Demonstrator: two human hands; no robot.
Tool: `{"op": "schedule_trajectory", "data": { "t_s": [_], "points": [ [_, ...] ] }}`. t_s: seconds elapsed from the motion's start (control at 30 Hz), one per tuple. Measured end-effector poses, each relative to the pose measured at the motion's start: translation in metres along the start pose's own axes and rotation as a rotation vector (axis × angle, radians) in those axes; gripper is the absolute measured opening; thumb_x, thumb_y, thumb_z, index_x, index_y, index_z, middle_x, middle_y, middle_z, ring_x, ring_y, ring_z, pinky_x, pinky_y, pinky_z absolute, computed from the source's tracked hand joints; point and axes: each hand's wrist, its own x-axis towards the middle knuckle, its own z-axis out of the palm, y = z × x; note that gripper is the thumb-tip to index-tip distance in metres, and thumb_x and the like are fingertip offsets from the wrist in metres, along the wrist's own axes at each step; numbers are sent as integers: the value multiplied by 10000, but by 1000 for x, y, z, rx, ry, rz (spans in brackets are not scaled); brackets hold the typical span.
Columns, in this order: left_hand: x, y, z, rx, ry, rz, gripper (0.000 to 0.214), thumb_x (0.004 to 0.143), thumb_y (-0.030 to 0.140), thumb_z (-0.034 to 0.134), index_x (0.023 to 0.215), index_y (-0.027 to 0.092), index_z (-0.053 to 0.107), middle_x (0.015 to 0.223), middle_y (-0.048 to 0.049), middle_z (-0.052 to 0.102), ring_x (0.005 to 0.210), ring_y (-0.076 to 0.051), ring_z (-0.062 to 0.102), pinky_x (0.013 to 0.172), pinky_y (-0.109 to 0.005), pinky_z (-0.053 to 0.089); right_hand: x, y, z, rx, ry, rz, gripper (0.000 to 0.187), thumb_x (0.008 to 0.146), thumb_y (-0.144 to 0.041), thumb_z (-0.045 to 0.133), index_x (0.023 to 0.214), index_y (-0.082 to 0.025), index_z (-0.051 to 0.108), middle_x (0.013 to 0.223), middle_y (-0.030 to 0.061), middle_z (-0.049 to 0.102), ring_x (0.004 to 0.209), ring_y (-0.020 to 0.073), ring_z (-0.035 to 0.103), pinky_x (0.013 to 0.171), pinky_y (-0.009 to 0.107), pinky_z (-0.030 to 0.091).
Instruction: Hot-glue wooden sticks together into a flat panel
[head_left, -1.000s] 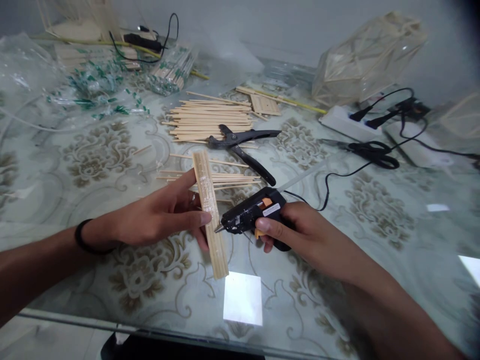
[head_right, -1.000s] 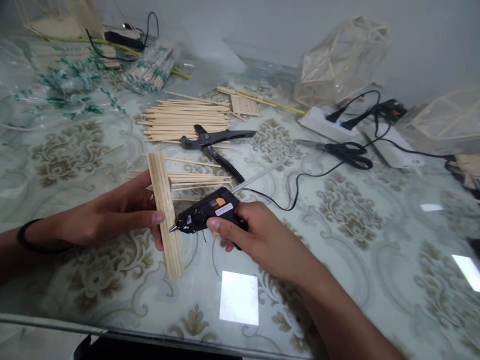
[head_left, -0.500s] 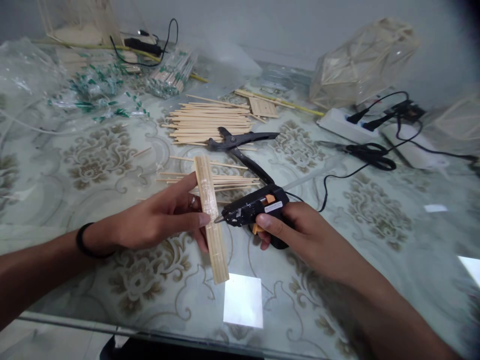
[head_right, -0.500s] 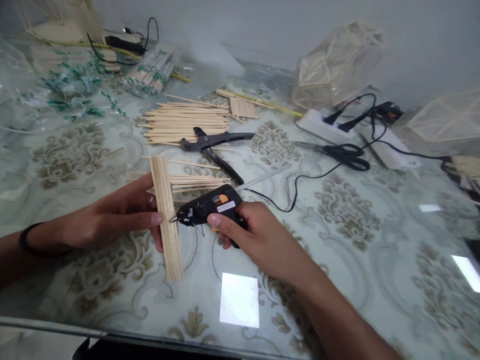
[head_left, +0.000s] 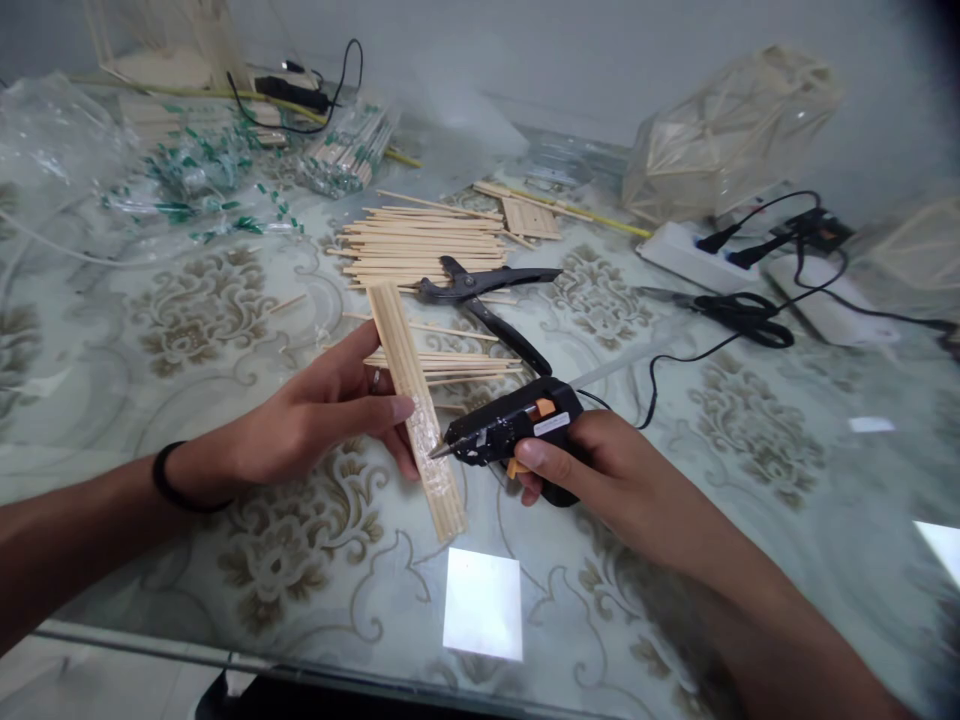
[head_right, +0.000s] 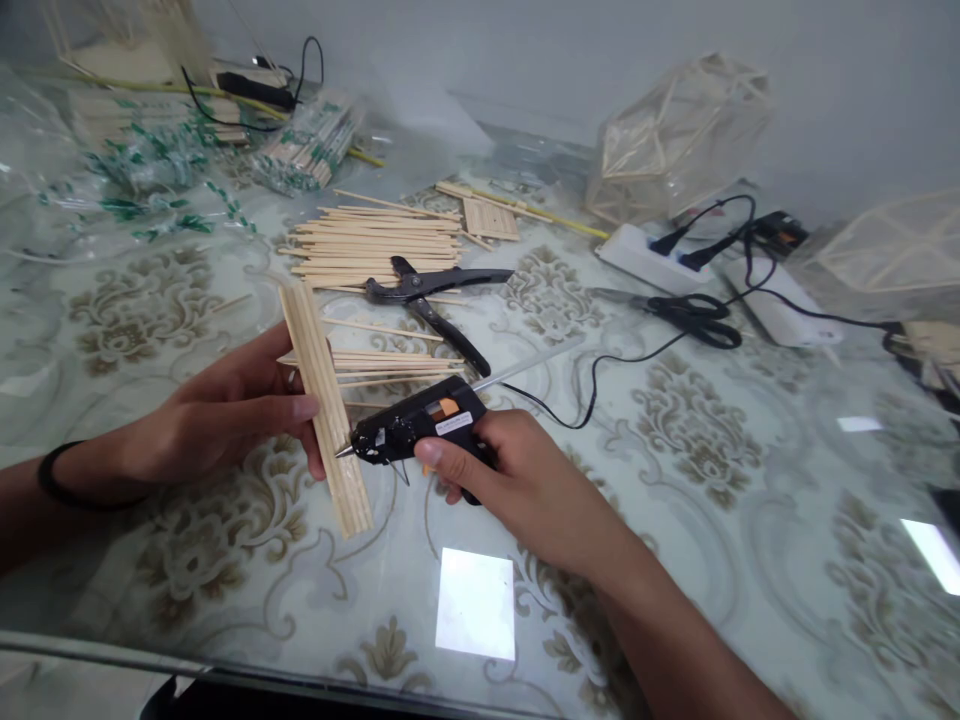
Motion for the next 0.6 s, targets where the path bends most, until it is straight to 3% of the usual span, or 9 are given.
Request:
{"op": "schedule_trajectory", "data": {
  "t_s": [0.2,0.4,0.6],
  "points": [
    [1,0,0,-17,-10,36,463,1050,193,692,1503,239,609,1008,-19,858,749,-173,817,717,-250,702,0,1,-1,33,-27,33,748,915,-919,629,682,-216,733,727,86,782,693,231,740,653,335,568],
    [3,4,-1,-5,52,21,585,1005,180,726,1562,201,548,1023,-65,865,711,-209,830,657,-291,718,0,1,0,13,-43,16,701,936,-877,643,734,-211,727,695,69,755,663,221,712,615,320,549],
    [4,8,-1,-3,96,10,630,976,170,755,1568,211,545,945,-43,861,671,-216,828,612,-294,713,-1,-3,-3,8,-76,-49,604,967,-775,696,725,-221,707,673,16,680,618,179,633,567,285,487]
  ]
}}
